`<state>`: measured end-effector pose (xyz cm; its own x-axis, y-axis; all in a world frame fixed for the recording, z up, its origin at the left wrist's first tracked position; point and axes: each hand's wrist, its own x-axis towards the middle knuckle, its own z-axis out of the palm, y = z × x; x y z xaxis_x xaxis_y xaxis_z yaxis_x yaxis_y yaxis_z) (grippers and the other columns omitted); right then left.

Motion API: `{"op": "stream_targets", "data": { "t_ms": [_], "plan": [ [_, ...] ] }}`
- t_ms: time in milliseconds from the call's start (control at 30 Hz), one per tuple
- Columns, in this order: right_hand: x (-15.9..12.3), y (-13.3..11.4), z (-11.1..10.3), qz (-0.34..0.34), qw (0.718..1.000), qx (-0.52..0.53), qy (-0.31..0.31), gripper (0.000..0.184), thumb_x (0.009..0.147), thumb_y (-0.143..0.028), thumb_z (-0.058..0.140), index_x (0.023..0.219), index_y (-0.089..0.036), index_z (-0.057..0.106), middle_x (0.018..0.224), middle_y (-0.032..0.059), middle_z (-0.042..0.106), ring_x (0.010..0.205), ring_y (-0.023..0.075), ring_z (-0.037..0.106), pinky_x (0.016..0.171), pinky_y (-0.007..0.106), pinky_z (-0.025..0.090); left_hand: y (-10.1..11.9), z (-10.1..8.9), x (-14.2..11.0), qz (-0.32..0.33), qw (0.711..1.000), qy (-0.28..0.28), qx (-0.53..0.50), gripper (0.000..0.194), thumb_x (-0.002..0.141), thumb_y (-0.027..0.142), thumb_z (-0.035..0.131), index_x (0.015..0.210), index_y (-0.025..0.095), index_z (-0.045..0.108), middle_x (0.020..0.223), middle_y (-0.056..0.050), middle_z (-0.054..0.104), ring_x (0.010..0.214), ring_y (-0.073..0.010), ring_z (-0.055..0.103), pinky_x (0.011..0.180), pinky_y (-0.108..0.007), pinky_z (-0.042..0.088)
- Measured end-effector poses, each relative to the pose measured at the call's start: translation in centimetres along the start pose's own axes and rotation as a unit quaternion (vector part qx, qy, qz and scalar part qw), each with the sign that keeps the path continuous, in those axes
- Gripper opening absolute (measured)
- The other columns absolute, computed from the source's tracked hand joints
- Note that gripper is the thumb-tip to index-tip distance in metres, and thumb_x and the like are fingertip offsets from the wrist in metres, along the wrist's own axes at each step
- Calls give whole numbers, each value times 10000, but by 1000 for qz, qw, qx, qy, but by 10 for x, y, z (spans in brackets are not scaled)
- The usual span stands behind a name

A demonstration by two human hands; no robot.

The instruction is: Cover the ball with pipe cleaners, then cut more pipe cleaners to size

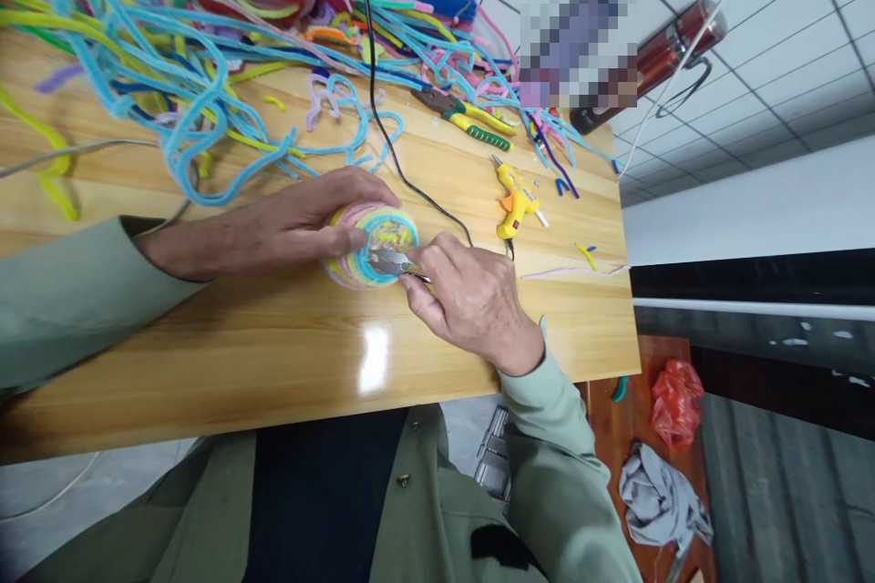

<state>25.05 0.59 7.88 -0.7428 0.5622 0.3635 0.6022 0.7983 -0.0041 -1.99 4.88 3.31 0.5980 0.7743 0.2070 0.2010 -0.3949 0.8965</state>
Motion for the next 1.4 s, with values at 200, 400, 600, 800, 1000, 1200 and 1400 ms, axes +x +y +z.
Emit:
{"op": "stream_targets", "data": {
  "t_ms": [200,400,600,800,1000,1200,1400],
  "plan": [
    [-4,4,2,2,1000,11,16,155,1079,-316,609,1115,-191,693,863,38,734,695,168,644,609,307,453,-2,0,1,-2,1000,1,5,686,1019,830,518,1390,286,709,1437,-114,701,1333,-321,639,1241,-460,491],
    [-4,5,5,0,998,25,53,133,1072,-304,617,1132,-197,668,877,36,753,715,170,670,629,312,480,-2,0,0,-5,1000,-1,4,710,1018,837,506,1397,271,707,1432,-118,706,1333,-324,636,1233,-460,496],
    [-2,4,3,3,999,9,34,122,1080,-295,610,1110,-186,658,863,32,730,683,163,645,597,316,450,0,0,0,-6,1000,-2,-1,663,1019,814,540,1401,297,703,1433,-113,708,1313,-336,640,1231,-501,499],
    [-2,4,2,8,998,28,55,108,1075,-278,621,1101,-180,659,823,25,705,700,163,647,602,317,439,0,1,0,-3,1000,2,-1,655,1026,809,537,1390,292,710,1432,-115,708,1317,-334,640,1238,-495,494],
    [0,1,4,8,999,0,45,105,1090,-287,605,1107,-194,651,826,15,699,692,159,634,602,310,433,-3,1,-1,10,1000,7,4,623,1055,758,537,1405,269,701,1433,-120,704,1305,-326,650,1236,-504,494],
    [-2,3,3,23,998,33,53,94,1074,-288,635,1095,-197,644,818,15,691,695,161,649,597,318,446,-4,2,0,18,1000,14,7,641,1042,777,548,1388,263,715,1405,-116,716,1284,-325,663,1220,-498,509],
    [0,2,4,11,998,23,54,98,1083,-288,615,1115,-197,634,817,13,679,691,167,647,588,331,449,-5,3,0,21,1000,16,9,654,1041,790,542,1384,261,714,1396,-115,726,1273,-321,668,1204,-492,525]
  ]
}}
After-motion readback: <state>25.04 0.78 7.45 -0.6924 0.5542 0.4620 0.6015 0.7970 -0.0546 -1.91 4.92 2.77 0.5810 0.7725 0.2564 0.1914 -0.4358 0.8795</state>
